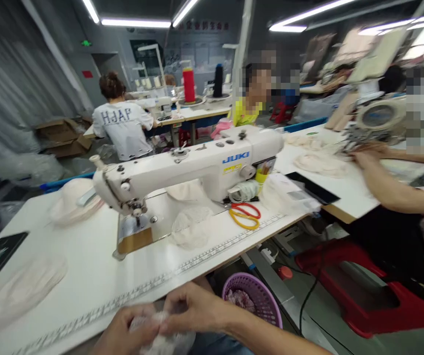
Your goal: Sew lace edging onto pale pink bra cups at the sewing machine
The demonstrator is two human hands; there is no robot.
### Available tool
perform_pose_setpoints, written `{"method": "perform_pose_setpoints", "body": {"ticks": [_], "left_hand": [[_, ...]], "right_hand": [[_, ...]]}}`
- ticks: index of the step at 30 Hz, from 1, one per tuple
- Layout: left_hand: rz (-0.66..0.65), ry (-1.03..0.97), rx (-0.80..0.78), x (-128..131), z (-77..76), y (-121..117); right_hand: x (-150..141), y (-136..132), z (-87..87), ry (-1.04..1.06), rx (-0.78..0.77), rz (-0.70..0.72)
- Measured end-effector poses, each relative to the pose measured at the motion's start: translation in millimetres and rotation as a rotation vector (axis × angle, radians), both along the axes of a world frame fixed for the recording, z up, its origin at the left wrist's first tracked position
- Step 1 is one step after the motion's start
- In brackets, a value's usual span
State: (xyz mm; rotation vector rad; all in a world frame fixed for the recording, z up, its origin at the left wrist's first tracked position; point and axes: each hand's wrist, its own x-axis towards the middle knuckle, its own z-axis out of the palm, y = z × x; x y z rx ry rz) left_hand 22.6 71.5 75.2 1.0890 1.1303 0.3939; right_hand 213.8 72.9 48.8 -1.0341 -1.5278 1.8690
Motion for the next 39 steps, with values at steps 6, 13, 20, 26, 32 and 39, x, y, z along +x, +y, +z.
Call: {"method": "perform_pose_setpoints", "body": {"ticks": [6, 13, 20, 26, 32, 39], "left_hand": [[0.148, -0.151, -0.122, 1.5, 11.3, 7.1], [0.207, -0.299, -0.129, -12.7, 4.5, -1.4], [0.225, -0.327, -0.174, -28.1, -4.5, -11.1], [0.208, -0.252, -0.190, -32.1, -5.6, -13.8], [0.195, -0.173, -0.291, -27.2, -16.1, -17.5], [0.341, -0.215, -0.326, -24.6, -23.9, -20.6]], "right_hand": [[6.8, 4.5, 1.1, 0.084, -0.113, -0.030], [15.1, 2.2, -1.1, 0.147, -0.141, 0.073], [8.9, 6.9, -0.6, 0.185, -0.152, 0.149], [8.3, 10.1, -4.9, 0.161, -0.105, 0.203], [9.2, 9.5, -13.4, 0.199, -0.137, 0.225], [9.1, 10.3, -17.3, 0.169, -0.094, 0.253]]}}
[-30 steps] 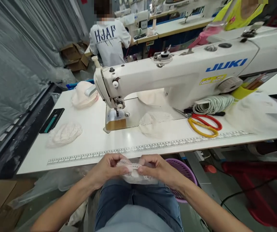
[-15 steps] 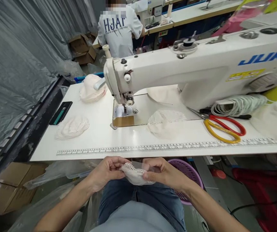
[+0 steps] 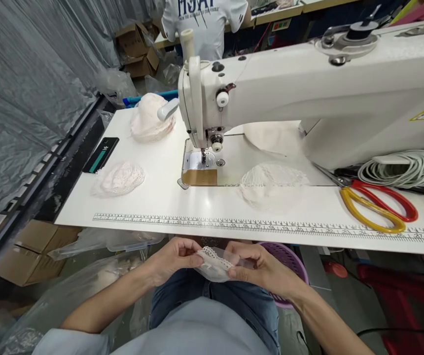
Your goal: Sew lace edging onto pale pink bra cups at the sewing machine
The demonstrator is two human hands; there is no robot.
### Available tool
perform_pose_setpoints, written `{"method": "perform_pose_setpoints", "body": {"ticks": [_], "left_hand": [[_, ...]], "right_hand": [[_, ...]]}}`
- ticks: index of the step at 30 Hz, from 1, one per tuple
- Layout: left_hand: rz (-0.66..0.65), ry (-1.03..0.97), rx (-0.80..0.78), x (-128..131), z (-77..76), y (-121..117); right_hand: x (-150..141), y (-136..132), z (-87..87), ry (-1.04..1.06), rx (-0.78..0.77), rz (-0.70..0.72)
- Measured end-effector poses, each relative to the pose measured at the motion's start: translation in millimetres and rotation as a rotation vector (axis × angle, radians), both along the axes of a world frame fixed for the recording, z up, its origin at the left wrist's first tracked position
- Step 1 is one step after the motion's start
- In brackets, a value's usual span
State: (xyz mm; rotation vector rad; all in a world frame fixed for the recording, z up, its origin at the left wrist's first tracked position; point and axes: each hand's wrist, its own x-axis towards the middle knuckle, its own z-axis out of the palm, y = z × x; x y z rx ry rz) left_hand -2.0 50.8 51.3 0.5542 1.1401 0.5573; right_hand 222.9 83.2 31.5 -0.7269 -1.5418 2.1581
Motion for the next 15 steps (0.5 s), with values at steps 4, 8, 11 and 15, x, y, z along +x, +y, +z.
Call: {"method": "perform_pose_setpoints", "body": {"ticks": [4, 8, 11, 15], "left_hand": [[0.020, 0.002, 0.027, -3.3, 4.1, 1.7], [-0.032, -0.038, 0.019, -7.6, 8.2, 3.4], [-0.129, -0.083, 0.004, -8.0, 10.0, 5.5], [-0.209, -0.038, 0.010, -1.7, 8.8, 7.1]], "right_hand": [[-2.2, 0.6, 0.4, -0.011, 0.002, -0.016], [-5.0, -0.5, 1.3, -0.013, 0.001, -0.013], [-7.4, -1.5, 2.0, -0.010, 0.010, 0.009], [-10.7, -2.5, 2.8, -0.016, 0.044, 0.023]]}}
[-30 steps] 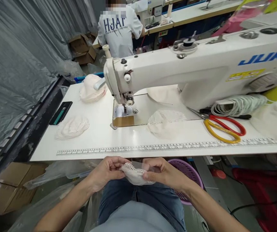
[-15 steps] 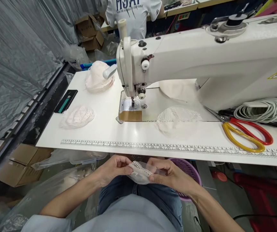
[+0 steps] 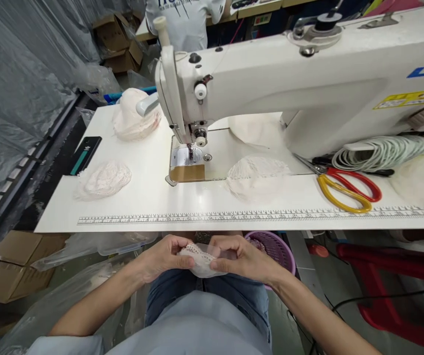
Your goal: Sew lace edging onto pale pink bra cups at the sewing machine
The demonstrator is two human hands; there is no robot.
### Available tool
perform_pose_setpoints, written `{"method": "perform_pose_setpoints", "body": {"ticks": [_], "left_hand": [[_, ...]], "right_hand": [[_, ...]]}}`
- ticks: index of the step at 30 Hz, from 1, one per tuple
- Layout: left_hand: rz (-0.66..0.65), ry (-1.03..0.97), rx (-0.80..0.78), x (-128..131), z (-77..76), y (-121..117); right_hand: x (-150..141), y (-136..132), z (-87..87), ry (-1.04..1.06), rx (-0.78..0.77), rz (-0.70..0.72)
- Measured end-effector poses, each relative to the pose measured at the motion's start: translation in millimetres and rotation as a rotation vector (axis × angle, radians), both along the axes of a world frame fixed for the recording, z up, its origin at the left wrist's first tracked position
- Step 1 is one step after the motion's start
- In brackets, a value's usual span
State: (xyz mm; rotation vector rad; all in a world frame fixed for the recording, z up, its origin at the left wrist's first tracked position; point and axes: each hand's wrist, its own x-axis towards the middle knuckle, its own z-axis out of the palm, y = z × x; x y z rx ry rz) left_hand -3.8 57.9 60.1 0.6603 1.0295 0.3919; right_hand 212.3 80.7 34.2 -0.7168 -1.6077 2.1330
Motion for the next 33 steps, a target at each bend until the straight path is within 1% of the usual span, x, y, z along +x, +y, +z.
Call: {"method": "perform_pose_setpoints", "body": {"ticks": [3, 6, 12, 15, 18, 23, 26, 29, 33], "left_hand": [[-0.005, 0.021, 0.016, 5.4, -1.7, -1.0], [-0.002, 0.015, 0.064, 7.2, -1.5, -1.6], [-0.011, 0.051, 0.146, 7.0, 4.8, 1.0], [0.007, -0.009, 0.117, 7.9, 7.1, 1.7], [0.012, -0.066, 0.071, 7.3, 5.3, 0.9], [0.088, -0.093, 0.020, 6.3, -1.5, -1.3], [0.109, -0.102, -0.011, 8.5, -0.7, -0.6], [0.119, -0.093, -0.013, 10.0, 2.9, 0.5], [0.124, -0.093, -0.027, 9.1, 6.5, -0.4]], "right_hand": [[-1.5, -0.1, 1.5, 0.003, 0.011, 0.009], [-1.4, -0.1, 2.8, 0.010, -0.004, 0.014], [1.1, 0.0, 1.1, 0.047, -0.032, 0.026], [2.2, 0.8, 0.8, 0.051, -0.029, 0.033], [5.5, 1.3, 0.0, 0.045, -0.051, 0.040], [15.5, -1.6, -1.0, 0.069, -0.132, 0.032], [18.7, -4.8, 0.6, 0.089, -0.156, 0.043], [18.2, -7.4, 2.1, 0.061, -0.115, 0.069], [22.6, -7.2, 4.6, 0.025, -0.036, 0.061]]}}
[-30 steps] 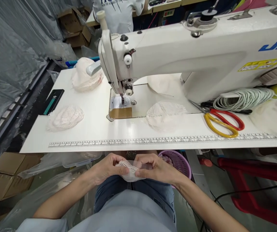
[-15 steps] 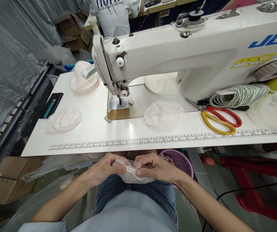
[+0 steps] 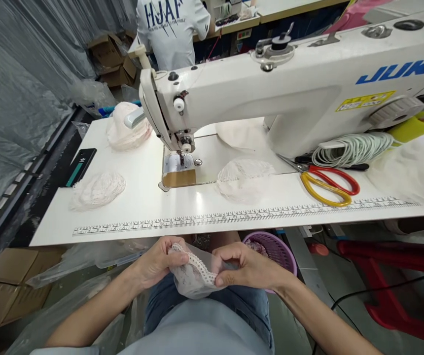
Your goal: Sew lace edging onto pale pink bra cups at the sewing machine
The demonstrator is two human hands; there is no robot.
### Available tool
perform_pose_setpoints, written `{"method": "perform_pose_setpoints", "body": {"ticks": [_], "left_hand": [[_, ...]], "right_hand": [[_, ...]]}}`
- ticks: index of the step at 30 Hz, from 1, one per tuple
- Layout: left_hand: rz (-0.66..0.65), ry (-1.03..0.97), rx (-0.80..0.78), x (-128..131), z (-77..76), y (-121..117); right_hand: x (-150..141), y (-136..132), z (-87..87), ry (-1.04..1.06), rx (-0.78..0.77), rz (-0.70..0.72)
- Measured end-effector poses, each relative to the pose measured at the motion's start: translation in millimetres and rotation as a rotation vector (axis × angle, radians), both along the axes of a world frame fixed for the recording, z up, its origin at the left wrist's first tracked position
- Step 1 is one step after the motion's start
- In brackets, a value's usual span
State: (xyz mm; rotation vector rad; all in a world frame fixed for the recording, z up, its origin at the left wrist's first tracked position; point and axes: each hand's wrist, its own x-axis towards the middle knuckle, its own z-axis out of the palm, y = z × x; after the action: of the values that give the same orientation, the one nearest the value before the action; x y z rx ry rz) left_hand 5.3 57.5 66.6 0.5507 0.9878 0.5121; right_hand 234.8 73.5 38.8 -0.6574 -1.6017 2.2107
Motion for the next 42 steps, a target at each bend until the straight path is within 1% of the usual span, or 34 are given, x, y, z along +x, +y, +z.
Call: {"method": "perform_pose_setpoints", "body": {"ticks": [2, 3, 4, 5, 6, 8, 9, 10, 11, 12, 15, 18, 23, 28, 32, 36, 39, 42], "left_hand": [[0.019, -0.017, -0.028, 0.3, 3.2, -1.3], [0.027, -0.031, -0.042, 1.1, 5.8, -1.8], [0.025, -0.047, -0.051, 2.5, 9.1, -1.9], [0.009, -0.065, -0.058, 4.2, 12.9, -1.4], [-0.020, -0.082, -0.062, 6.2, 17.0, -0.4], [-0.092, -0.107, -0.069, 9.9, 24.9, 3.5], [-0.115, -0.106, -0.074, 11.2, 28.2, 6.0], [-0.124, -0.094, -0.079, 11.9, 30.8, 8.8], [-0.123, -0.074, -0.083, 12.0, 32.6, 11.5], [-0.121, -0.052, -0.084, 11.5, 33.8, 14.0], [-0.146, -0.012, -0.064, 7.3, 35.1, 19.3], [-0.174, -0.004, -0.025, 2.1, 36.0, 22.1], [-0.181, 0.008, 0.054, -2.6, 37.1, 26.1], [-0.196, 0.018, 0.102, -4.7, 36.8, 32.2], [-0.172, 0.075, 0.109, -7.2, 35.2, 37.0], [-0.205, 0.108, 0.135, -14.0, 32.7, 42.2], [-0.262, 0.188, 0.244, -24.1, 38.8, 55.1], [-0.310, 0.353, 0.451, -37.0, 50.8, 83.1]], "right_hand": [[6.4, 1.8, 4.6, 0.036, 0.061, 0.056], [9.7, 2.8, 8.1, 0.062, 0.111, 0.090], [12.3, 3.6, 12.1, 0.072, 0.183, 0.083], [13.7, 4.2, 16.2, 0.055, 0.285, 0.023], [13.6, 4.4, 19.9, 0.012, 0.420, -0.085], [9.1, 3.8, 24.7, -0.088, 0.738, -0.338], [5.5, 3.2, 25.3, -0.118, 0.889, -0.419], [1.6, 2.6, 24.8, -0.126, 1.012, -0.444], [-2.1, 2.3, 23.6, -0.119, 1.100, -0.427], [-5.2, 2.2, 21.9, -0.113, 1.155, -0.398], [-10.6, 3.3, 17.9, -0.108, 1.257, -0.349], [-13.2, 4.9, 17.8, -0.082, 1.335, -0.353], [-21.1, 8.1, 20.8, -0.062, 1.346, -0.379], [-31.0, 15.8, 21.9, -0.183, 1.378, -0.345], [-33.6, 20.8, 20.2, -0.147, 1.425, -0.377], [-33.2, 23.4, 21.1, -0.125, 1.486, -0.376], [-36.6, 29.4, 31.2, -0.087, 1.576, -0.323], [-45.7, 46.3, 43.6, -0.110, 1.679, -0.282]]}}
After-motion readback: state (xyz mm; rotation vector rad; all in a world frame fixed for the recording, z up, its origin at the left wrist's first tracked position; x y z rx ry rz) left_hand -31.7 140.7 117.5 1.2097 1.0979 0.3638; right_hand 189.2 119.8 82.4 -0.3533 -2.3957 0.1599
